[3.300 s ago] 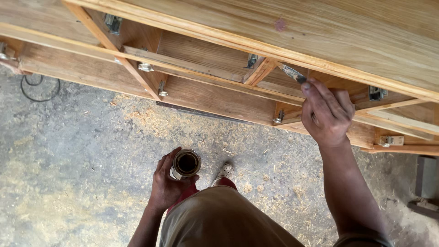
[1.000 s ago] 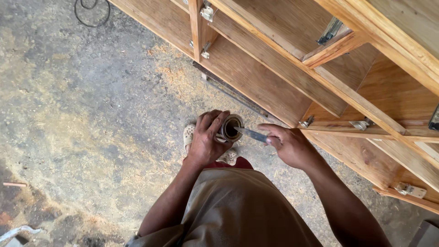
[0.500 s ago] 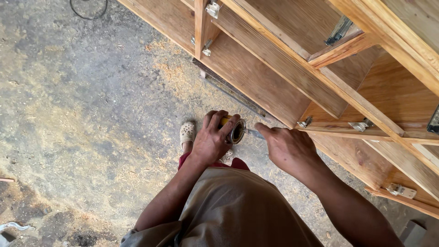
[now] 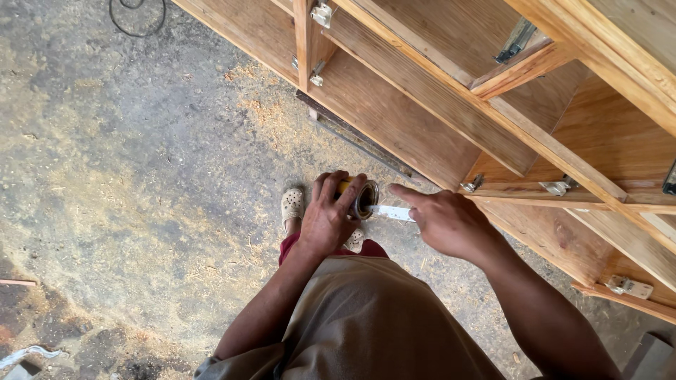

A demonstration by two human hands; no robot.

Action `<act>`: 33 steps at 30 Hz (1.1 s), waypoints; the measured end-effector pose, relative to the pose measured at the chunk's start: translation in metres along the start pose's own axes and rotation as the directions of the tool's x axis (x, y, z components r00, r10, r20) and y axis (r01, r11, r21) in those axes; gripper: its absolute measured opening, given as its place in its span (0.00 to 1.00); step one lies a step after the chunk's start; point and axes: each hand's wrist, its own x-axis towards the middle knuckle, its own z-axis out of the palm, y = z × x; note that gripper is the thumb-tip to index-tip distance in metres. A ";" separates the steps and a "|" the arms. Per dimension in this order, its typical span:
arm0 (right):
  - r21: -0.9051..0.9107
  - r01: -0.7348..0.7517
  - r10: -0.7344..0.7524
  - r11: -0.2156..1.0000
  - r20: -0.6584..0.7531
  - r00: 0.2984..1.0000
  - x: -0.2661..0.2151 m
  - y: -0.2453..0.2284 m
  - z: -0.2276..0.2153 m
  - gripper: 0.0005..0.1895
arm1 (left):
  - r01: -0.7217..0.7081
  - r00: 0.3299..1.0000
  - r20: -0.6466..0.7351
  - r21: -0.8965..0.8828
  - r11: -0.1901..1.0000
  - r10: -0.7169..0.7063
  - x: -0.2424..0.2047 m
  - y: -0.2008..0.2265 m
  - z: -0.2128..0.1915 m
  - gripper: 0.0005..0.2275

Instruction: The person applies a dark wood finish to the interior surfaces of a wooden cabinet using a small brush. They repeatedly dip the brush into a can held in the left hand and paint the shelves and frame, moving around the cabinet to reach different sections.

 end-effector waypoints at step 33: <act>-0.276 0.141 -0.177 0.951 -0.111 0.978 -0.020 -0.007 0.013 0.38 | -0.083 0.994 -0.079 -0.141 0.987 0.072 -0.006 0.027 -0.011 0.38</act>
